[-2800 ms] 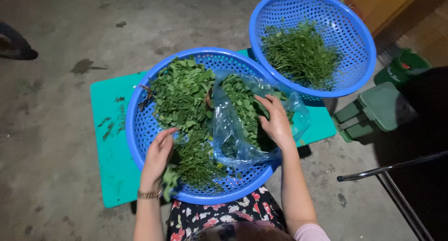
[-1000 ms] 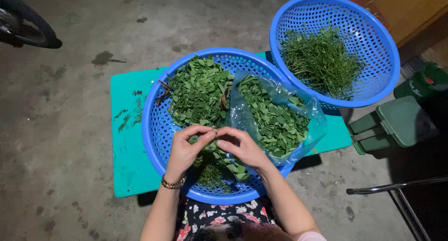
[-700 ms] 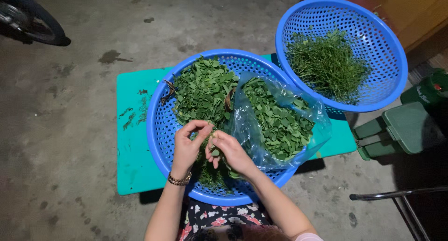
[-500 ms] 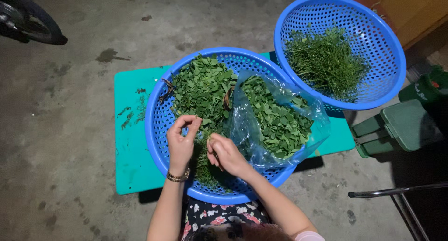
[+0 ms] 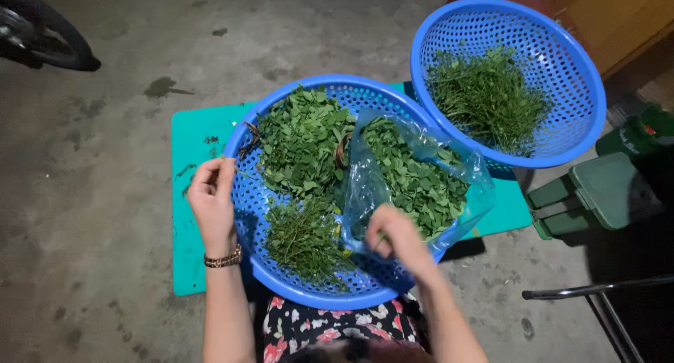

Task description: The person sorts leafy green vegetables by hand, picking leaves from stems and placing them into a plastic bag inside a blue basket. The person repeatedly handles bunches of greens, separating leaves and stems, and transfers the leaves into the bag.

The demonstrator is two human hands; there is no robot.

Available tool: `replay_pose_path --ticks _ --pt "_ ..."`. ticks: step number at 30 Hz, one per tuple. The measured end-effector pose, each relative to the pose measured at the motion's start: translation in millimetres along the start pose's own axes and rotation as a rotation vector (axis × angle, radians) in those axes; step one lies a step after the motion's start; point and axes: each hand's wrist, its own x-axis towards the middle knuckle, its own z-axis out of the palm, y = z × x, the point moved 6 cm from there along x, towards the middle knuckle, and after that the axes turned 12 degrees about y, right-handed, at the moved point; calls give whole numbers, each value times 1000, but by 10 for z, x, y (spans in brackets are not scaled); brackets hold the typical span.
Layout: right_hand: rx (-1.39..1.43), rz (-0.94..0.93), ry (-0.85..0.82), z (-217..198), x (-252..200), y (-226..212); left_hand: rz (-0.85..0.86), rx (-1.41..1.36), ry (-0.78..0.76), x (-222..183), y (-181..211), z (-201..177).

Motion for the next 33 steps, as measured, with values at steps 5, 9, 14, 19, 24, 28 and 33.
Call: replay_pose_path --ticks 5,9,14,19,24,28,33 --pt "-9 -188 465 -765 266 -229 60 197 -237 -539 -364 27" --pt "-750 -889 474 -865 392 -479 26 396 -396 -956 -639 87" --pt "-423 -417 601 -1351 574 -117 277 875 -336 -1070 -484 -6" --pt "-551 -374 550 -1340 595 9 482 832 -358 -1079 -333 61" --pt "-686 -679 509 -1341 736 -48 494 800 -615 -1272 -556 147" --pt "-716 -589 593 -1660 1051 -139 274 1089 -764 -1442 -842 170" --pt "-771 -592 638 -1786 1076 -339 269 1005 -746 -1356 -743 207"
